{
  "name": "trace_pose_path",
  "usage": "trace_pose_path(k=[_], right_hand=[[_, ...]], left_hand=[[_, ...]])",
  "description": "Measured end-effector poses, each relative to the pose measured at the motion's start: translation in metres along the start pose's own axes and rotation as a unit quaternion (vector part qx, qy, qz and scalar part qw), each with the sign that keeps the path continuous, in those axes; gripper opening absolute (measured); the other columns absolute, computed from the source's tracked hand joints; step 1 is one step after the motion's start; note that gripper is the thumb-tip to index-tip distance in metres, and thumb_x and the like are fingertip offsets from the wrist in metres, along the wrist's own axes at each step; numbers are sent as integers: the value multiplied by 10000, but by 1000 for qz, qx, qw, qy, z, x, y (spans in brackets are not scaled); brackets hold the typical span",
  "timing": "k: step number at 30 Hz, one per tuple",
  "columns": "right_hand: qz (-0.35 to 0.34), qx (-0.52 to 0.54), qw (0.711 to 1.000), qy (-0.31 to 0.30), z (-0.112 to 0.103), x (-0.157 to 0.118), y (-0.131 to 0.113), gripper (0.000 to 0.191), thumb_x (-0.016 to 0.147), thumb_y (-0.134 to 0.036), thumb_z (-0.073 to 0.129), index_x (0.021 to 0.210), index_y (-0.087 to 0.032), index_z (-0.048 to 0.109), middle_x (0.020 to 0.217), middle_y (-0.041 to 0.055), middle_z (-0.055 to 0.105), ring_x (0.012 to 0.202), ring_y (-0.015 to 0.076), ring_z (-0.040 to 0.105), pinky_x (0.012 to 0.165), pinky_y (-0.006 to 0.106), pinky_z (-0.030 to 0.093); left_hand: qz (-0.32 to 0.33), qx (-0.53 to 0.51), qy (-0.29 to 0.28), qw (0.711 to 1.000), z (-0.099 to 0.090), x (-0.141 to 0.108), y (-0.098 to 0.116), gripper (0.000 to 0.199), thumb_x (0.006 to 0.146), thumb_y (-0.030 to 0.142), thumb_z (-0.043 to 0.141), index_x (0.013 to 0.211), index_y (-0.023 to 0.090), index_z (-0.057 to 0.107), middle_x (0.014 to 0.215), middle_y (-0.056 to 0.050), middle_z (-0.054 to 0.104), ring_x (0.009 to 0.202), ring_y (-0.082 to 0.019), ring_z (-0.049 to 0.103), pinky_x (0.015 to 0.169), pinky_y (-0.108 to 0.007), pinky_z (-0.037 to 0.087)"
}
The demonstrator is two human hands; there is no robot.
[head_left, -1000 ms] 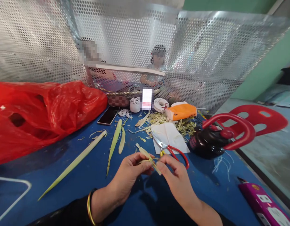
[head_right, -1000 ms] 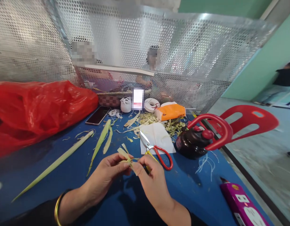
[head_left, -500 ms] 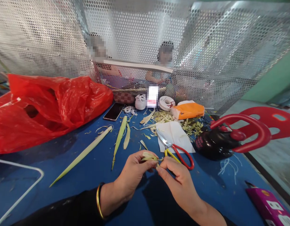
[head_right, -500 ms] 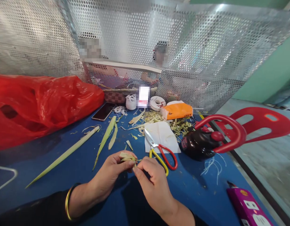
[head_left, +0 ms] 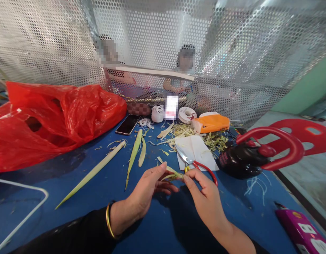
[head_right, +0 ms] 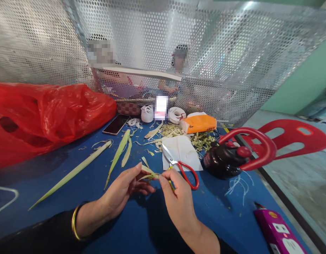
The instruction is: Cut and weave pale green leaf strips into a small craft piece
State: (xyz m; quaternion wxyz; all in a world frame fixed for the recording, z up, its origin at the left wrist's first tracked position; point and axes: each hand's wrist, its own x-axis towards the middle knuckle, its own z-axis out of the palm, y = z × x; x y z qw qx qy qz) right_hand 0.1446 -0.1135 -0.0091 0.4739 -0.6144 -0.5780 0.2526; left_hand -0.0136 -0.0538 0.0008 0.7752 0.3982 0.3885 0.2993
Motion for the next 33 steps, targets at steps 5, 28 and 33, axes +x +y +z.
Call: trace_pose_path(k=[5, 28, 33], right_hand=[[-15, -3, 1000, -3, -1, -1, 2, 186, 928, -280, 513, 760, -220, 564, 713, -9, 571, 672, 157, 531, 641, 249, 425], [-26, -16, 996, -78, 12, -7, 2, 140, 852, -278, 617, 741, -199, 652, 797, 35, 667, 770, 194, 610, 705, 303, 468], [99, 110, 982, -115, 20, -8, 3, 299, 841, -335, 586, 582, -186, 586, 631, 0, 580, 621, 145, 540, 601, 249, 442]], left_hand=[[44, 100, 30, 994, -3, 3, -1, 438, 686, 554, 715, 828, 140, 708, 663, -37, 657, 627, -154, 616, 563, -233, 430], [18, -74, 3, 997, 4, -4, -5, 305, 780, 333, 705, 1019, 144, 714, 849, -81, 759, 799, -161, 677, 767, -239, 480], [21, -46, 1, 999, 7, -3, -9, 331, 704, 310, 774, 980, 137, 717, 802, -63, 751, 667, -129, 638, 638, -223, 471]])
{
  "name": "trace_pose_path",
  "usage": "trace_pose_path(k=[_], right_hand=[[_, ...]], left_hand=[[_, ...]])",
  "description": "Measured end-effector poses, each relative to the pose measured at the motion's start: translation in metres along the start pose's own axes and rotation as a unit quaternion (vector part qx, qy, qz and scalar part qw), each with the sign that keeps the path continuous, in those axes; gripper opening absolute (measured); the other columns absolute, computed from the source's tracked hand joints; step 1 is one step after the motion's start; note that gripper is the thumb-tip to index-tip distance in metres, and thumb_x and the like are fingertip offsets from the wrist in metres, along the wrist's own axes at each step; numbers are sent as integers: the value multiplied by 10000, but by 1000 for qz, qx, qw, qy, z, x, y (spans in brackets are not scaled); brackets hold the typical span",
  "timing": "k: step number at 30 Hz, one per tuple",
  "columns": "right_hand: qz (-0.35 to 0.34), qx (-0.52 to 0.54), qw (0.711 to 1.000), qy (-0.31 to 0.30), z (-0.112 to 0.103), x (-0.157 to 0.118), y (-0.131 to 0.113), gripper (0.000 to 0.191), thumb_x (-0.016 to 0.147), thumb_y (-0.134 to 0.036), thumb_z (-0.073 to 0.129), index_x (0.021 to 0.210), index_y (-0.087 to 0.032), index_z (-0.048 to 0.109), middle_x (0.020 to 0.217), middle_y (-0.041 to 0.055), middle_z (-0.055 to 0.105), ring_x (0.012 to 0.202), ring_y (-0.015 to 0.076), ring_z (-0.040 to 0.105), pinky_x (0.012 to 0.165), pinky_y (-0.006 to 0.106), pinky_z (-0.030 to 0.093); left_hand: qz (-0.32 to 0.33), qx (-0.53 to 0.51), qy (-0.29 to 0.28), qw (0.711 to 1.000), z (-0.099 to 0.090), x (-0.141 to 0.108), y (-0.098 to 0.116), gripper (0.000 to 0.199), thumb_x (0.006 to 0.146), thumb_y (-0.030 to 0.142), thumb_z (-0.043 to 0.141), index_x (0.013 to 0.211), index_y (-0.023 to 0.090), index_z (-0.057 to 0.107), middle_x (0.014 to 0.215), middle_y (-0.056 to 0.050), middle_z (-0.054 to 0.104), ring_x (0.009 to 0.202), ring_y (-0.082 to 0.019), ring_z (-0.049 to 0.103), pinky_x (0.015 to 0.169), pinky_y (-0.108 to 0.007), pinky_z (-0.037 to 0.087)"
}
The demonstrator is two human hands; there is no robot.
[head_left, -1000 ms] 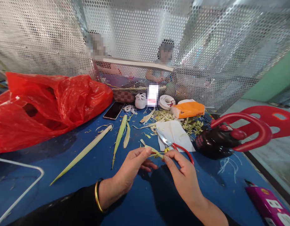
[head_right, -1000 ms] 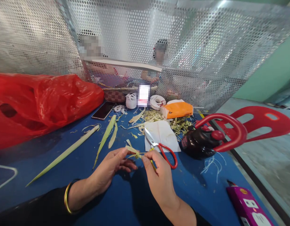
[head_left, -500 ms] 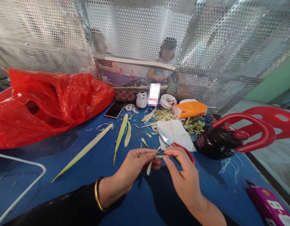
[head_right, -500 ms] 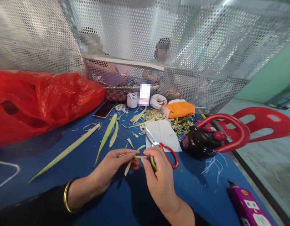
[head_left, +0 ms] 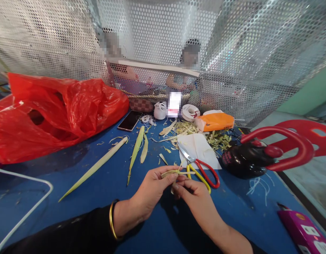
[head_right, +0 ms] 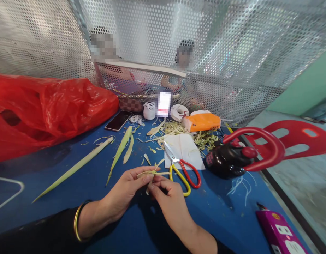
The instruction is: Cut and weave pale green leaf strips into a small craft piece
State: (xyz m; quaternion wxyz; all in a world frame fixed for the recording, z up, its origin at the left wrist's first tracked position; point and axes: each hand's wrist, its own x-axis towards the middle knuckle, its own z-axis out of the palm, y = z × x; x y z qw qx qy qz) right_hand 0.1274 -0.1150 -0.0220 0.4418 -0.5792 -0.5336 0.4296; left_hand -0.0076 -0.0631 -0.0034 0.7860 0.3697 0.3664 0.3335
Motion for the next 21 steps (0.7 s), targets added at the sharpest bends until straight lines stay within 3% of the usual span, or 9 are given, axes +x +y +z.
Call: trace_pose_path(k=[6, 14, 16, 19, 21], right_hand=[[-29, 1, 1000, -1, -1, 0, -4, 266, 823, -245, 556, 565, -186, 538, 614, -20, 526, 598, 121, 475, 583, 231, 407], [-85, -76, 993, -12, -4, -1, -6, 248, 855, -214, 539, 607, -194, 541, 650, -14, 560, 621, 133, 527, 593, 237, 432], [-108, -114, 987, 20, -8, -3, -5, 223, 889, -227, 523, 670, -201, 560, 689, -4, 583, 650, 146, 553, 618, 252, 448], [-165, -154, 969, 104, -16, -2, -4, 79, 904, -214, 531, 928, -214, 606, 890, 40, 643, 840, 189, 605, 764, 297, 480], [-202, -167, 960, 98, -21, 1, -4, 178, 889, -179, 549, 1054, -228, 597, 1037, 64, 640, 990, 210, 594, 867, 323, 471]], left_hand=[[8, 12, 23, 1000, -2, 0, 0, 263, 696, 262, 775, 924, 138, 731, 781, -58, 760, 746, -138, 660, 742, -233, 479], [4, 11, 22, 1000, -4, 3, 3, 244, 715, 257, 756, 927, 141, 720, 774, -54, 755, 698, -126, 652, 692, -220, 473], [1, -1, 20, 1000, -5, 3, 7, 240, 726, 276, 751, 922, 141, 713, 750, -48, 746, 678, -121, 648, 667, -210, 468], [0, -4, -2, 1000, -6, 1, 12, 223, 754, 312, 734, 878, 129, 705, 666, -41, 716, 630, -107, 631, 627, -188, 452], [-10, -2, -34, 999, -5, -1, 12, 218, 755, 317, 733, 837, 118, 696, 624, -41, 697, 588, -106, 619, 606, -192, 454]])
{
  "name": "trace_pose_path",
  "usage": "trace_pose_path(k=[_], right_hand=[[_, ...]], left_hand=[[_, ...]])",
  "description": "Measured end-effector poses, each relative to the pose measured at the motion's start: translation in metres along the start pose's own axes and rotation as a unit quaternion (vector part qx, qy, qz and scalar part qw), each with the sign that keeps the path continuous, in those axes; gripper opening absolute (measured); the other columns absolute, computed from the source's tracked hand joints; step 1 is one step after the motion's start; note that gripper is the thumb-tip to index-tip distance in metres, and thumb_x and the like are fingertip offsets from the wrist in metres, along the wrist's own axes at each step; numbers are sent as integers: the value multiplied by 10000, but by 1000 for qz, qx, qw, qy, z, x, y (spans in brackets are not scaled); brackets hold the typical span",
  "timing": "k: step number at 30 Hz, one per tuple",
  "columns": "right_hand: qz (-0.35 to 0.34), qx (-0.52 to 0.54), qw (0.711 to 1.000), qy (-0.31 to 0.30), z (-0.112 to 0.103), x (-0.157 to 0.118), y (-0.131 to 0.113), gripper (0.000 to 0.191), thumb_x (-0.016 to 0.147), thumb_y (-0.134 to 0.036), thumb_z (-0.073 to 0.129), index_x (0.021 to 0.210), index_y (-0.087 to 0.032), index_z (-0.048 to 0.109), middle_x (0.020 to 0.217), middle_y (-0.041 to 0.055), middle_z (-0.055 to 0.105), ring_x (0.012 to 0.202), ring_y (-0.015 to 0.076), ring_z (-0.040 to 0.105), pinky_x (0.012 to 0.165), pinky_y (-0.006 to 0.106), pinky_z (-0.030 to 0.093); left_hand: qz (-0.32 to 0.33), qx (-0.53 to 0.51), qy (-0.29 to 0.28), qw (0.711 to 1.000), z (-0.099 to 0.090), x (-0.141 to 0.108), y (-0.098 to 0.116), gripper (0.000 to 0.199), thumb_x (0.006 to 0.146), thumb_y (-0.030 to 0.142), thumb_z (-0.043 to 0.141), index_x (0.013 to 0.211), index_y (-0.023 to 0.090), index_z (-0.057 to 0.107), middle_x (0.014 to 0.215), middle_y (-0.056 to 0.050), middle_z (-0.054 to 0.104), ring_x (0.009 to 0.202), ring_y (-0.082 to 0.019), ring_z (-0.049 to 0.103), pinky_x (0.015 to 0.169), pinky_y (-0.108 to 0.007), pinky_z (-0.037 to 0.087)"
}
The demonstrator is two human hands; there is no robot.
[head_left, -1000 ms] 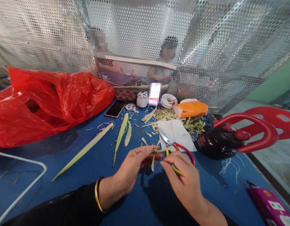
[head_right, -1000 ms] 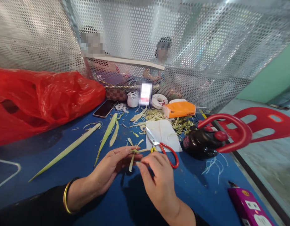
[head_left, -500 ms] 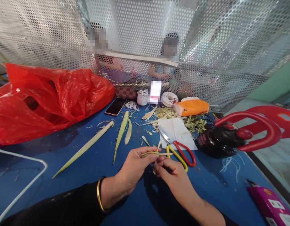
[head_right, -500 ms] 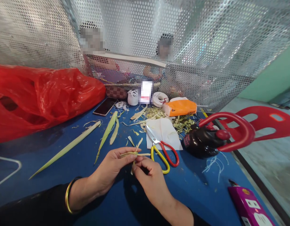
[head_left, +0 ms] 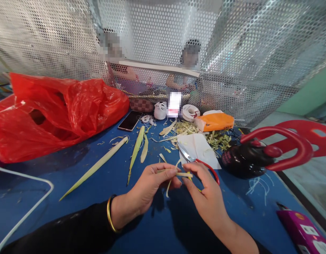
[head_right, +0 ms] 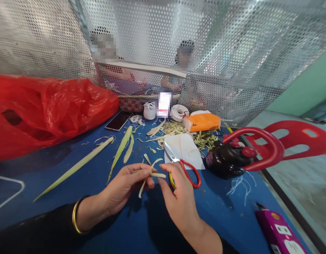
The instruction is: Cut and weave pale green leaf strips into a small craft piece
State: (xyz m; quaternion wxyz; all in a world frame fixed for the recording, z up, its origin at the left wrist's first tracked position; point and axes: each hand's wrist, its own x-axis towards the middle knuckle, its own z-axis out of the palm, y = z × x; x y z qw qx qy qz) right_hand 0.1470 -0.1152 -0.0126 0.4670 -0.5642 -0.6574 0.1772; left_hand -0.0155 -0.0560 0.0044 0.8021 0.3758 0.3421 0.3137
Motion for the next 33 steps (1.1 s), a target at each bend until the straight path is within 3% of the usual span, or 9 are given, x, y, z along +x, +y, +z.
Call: trace_pose_path(k=[2, 6, 8, 14, 22, 28, 33], right_hand=[[-32, 7, 998, -50, -2, 3, 2, 177, 879, -141, 544, 1007, -234, 623, 1057, 67, 637, 1036, 216, 581, 888, 328, 471], [-52, 5, 994, -97, 0, 5, 5, 198, 892, -134, 514, 748, -216, 623, 883, 55, 657, 856, 199, 616, 752, 312, 493], [-68, -17, 993, -93, 1, 3, 6, 245, 905, -142, 508, 691, -213, 603, 808, 40, 655, 773, 187, 613, 706, 312, 481], [-174, -134, 975, -17, -2, 3, 6, 182, 878, -82, 521, 789, -219, 602, 785, 26, 663, 788, 201, 621, 806, 379, 448], [-198, -247, 948, -32, -1, 6, 4, 167, 927, -143, 499, 825, -209, 613, 836, 41, 689, 783, 193, 625, 885, 410, 407], [-117, -180, 973, -87, -1, 6, 7, 101, 927, -157, 523, 901, -216, 600, 842, 23, 688, 780, 188, 617, 853, 388, 414], [-122, -141, 976, -116, -2, 5, 4, 101, 918, -161, 529, 954, -222, 600, 883, 28, 689, 812, 189, 619, 916, 416, 409]], left_hand=[[-16, -6, -36, 999, 1, -1, -2, 209, 743, 306, 741, 807, 116, 682, 607, -42, 690, 557, -114, 614, 595, -211, 467], [-44, -14, -69, 997, 2, -2, -4, 182, 742, 291, 731, 796, 131, 661, 591, -32, 685, 526, -120, 612, 576, -228, 476], [-49, -3, -76, 996, 2, -3, -3, 167, 747, 284, 719, 781, 133, 657, 573, -27, 679, 517, -110, 602, 567, -216, 464], [-43, 24, -111, 993, 1, -5, -1, 147, 752, 277, 693, 764, 133, 665, 561, -26, 670, 534, -109, 599, 611, -224, 458], [14, 133, 33, 990, 1, 2, -2, 267, 647, 348, 784, 724, 162, 609, 512, 32, 584, 510, -104, 545, 552, -222, 400], [18, 154, 63, 986, 2, 4, -1, 258, 673, 372, 749, 688, 161, 601, 508, 23, 586, 500, -111, 539, 520, -224, 366], [-15, 122, 73, 990, 3, 4, 0, 254, 674, 351, 754, 680, 160, 587, 525, 14, 626, 520, -108, 577, 566, -223, 421]])
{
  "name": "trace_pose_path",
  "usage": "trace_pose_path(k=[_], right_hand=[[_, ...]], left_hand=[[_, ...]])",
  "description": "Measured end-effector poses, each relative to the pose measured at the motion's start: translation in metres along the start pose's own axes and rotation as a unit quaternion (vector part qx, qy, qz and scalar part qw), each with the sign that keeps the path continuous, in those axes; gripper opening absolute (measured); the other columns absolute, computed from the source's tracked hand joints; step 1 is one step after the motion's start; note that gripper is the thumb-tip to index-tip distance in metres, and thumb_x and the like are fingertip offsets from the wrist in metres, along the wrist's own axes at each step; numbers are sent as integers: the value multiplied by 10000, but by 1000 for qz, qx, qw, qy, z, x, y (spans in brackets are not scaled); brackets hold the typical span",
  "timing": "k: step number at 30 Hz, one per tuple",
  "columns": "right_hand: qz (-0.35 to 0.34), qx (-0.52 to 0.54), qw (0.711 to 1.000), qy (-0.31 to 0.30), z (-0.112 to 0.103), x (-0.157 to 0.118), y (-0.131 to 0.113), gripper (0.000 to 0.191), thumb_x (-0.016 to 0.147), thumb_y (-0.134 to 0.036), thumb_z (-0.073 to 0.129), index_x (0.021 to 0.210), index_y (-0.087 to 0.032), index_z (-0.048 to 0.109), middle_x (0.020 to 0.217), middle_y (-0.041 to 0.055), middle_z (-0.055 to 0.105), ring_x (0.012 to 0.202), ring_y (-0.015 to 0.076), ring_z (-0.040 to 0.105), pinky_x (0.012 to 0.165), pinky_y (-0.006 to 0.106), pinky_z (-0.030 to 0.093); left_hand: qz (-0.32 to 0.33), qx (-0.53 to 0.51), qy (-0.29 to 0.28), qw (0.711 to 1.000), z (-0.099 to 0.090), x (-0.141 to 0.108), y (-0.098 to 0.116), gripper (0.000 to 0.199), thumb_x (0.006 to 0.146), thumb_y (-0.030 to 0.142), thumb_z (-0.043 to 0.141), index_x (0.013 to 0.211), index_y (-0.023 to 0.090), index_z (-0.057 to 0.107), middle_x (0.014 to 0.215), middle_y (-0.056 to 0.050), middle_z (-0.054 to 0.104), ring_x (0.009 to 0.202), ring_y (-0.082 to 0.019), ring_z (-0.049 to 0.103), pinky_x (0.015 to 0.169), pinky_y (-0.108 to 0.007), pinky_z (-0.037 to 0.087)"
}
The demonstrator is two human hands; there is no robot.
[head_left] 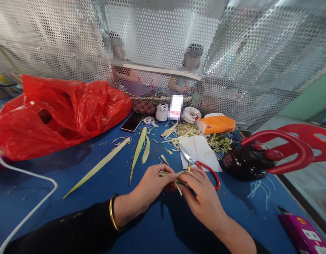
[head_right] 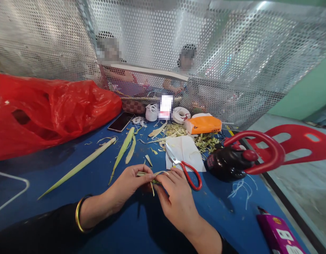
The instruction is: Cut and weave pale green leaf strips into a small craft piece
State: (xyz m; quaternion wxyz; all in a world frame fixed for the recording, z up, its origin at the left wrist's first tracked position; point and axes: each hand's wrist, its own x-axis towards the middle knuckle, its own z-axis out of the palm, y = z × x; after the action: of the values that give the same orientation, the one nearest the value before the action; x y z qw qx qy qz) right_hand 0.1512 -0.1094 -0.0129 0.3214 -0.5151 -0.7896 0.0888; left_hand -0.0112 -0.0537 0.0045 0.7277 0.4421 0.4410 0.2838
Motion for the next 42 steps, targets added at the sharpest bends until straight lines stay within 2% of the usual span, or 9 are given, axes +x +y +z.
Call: trace_pose_path(k=[5, 10, 13, 18, 21, 26, 29, 36, 42], right_hand=[[15, -8, 1000, 14, 2, -2, 0, 145, 922, -141, 506, 849, -229, 595, 791, -2, 690, 735, 173, 627, 905, 410, 410], [17, -34, 997, 68, 6, -6, 1, 129, 909, -136, 524, 856, -228, 599, 795, 7, 709, 727, 186, 641, 847, 396, 425], [17, -33, 997, 74, 5, -7, -1, 146, 913, -136, 511, 838, -224, 601, 779, 12, 700, 715, 186, 629, 833, 396, 430], [83, 7, 994, 78, 5, -5, 0, 148, 915, -169, 518, 807, -214, 608, 763, 20, 678, 720, 193, 609, 697, 348, 451], [61, 14, 995, 79, 5, -4, 1, 114, 921, -182, 530, 870, -226, 622, 811, 16, 698, 755, 194, 630, 765, 372, 455], [45, 15, 994, 96, 2, -1, 0, 113, 911, -185, 541, 855, -240, 623, 800, 14, 713, 778, 208, 652, 782, 382, 461], [46, 20, 994, 98, 2, -1, 0, 104, 907, -187, 550, 852, -239, 622, 792, 13, 709, 762, 204, 649, 775, 382, 466], [45, 18, 996, 79, 2, -3, 1, 97, 907, -168, 552, 870, -235, 610, 806, 16, 696, 778, 203, 630, 782, 387, 458], [65, 20, 994, 81, 4, -4, 3, 114, 904, -155, 558, 823, -222, 604, 762, 13, 672, 746, 201, 603, 740, 368, 449]], left_hand=[[-27, 7, -14, 1000, -1, 1, -2, 227, 655, 299, 768, 672, 158, 591, 506, 9, 635, 509, -112, 589, 557, -221, 418], [-34, 9, -21, 999, 0, 1, -3, 208, 667, 304, 748, 679, 159, 600, 519, -14, 659, 503, -113, 588, 519, -208, 366], [-39, -12, -23, 999, 0, 2, -3, 205, 637, 296, 758, 676, 157, 612, 512, -5, 649, 502, -111, 582, 529, -212, 373], [-50, -27, -21, 998, -2, 2, -1, 186, 619, 268, 752, 675, 154, 616, 540, -6, 658, 506, -103, 585, 527, -210, 381], [-58, -46, -27, 997, -3, 3, -2, 198, 613, 266, 759, 677, 152, 610, 549, -7, 660, 503, -98, 580, 561, -218, 410], [-63, -79, -64, 993, -5, 4, -4, 329, 641, 428, 764, 692, 143, 610, 590, -24, 666, 535, -111, 582, 583, -231, 410], [-59, -61, -84, 993, -7, 5, -5, 411, 678, 540, 715, 701, 143, 613, 608, -25, 661, 554, -123, 578, 574, -242, 399], [-63, -10, -71, 995, -6, 5, -4, 256, 605, 347, 782, 684, 160, 627, 520, 9, 622, 512, -111, 545, 556, -232, 368], [-59, -13, -44, 997, -3, 3, 0, 222, 582, 304, 775, 633, 154, 619, 504, 4, 618, 513, -113, 556, 550, -226, 388]])
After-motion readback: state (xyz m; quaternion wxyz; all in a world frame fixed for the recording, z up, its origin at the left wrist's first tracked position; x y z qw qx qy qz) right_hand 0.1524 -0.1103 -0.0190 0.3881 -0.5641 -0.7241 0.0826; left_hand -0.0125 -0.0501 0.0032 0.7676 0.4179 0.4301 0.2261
